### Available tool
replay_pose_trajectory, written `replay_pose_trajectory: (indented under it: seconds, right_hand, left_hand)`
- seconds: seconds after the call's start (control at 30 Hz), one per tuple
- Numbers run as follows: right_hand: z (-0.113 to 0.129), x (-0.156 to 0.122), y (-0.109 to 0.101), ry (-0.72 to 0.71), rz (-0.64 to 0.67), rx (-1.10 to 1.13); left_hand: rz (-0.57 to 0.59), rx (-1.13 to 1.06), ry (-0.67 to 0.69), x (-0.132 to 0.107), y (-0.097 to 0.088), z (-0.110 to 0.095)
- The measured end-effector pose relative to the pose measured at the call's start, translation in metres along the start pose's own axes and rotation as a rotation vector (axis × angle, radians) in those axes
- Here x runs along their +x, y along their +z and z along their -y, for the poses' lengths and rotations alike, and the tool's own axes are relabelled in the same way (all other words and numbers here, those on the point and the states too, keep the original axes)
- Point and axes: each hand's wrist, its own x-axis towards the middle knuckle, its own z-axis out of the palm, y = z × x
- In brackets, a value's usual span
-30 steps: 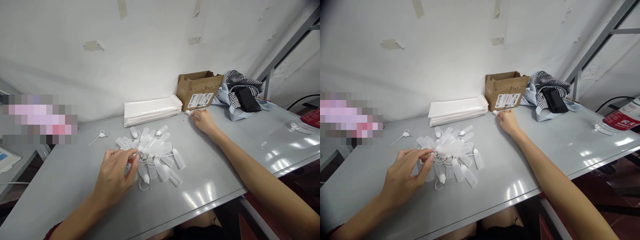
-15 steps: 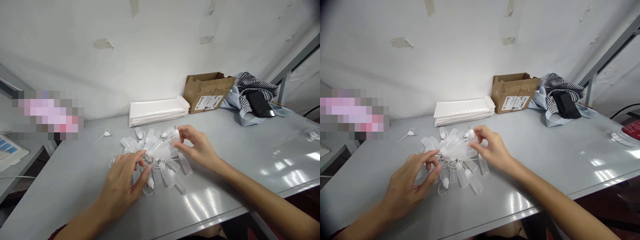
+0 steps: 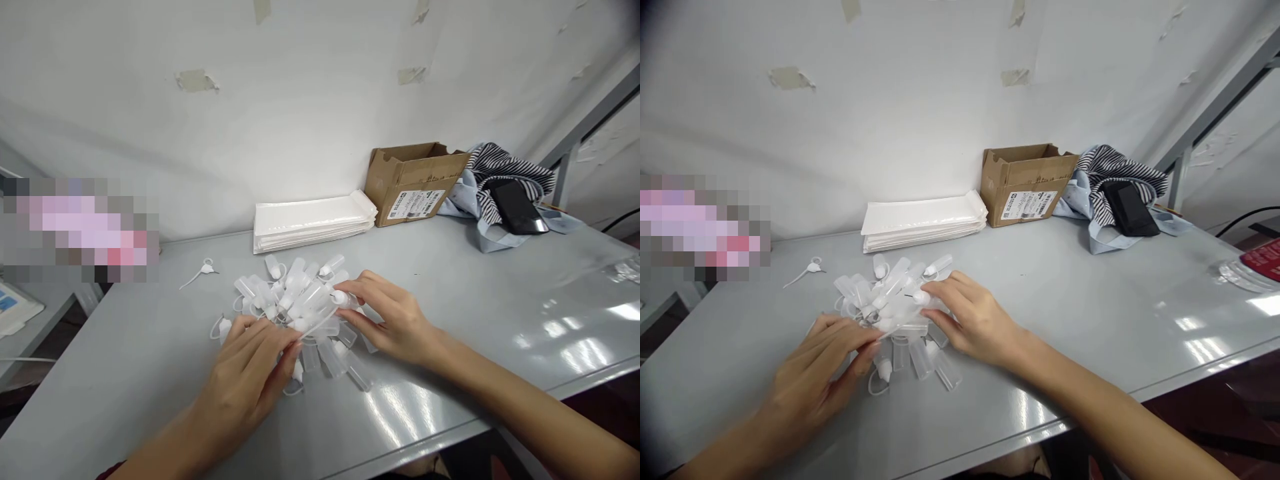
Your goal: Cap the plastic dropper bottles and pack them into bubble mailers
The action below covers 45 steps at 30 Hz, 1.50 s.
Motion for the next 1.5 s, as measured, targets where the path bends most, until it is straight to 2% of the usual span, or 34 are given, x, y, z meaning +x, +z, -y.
replay_pose_trajectory:
  seconds: [0.1, 0.23, 0.53, 1.0, 1.5]
  right_hand:
    - [0.003, 0.001, 0.0, -0.055, 0.025, 0.011]
    - [0.008, 0.001, 0.001, -0.116, 0.121, 0.042]
    - [0.012, 0.0, 0.001, -0.108, 0.266, 0.059]
    - [0.01, -0.002, 0.0, -0.103, 0.275, 0.05]
    - [0.011, -0.002, -0.001, -0.106, 0.27, 0.052]
  left_hand:
    - [-0.027, 0.009, 0.008, 0.001, 0.0, -0.001]
    - [-0.024, 0.013, -0.013, 0.001, 0.0, 0.0]
    - [-0.023, 0.003, 0.007, -0.003, 0.003, 0.001]
    - [-0.064, 0.027, 0.008, -0.004, 0.003, 0.0]
    - [-0.047, 0.069, 0.016, -0.005, 0.003, 0.0]
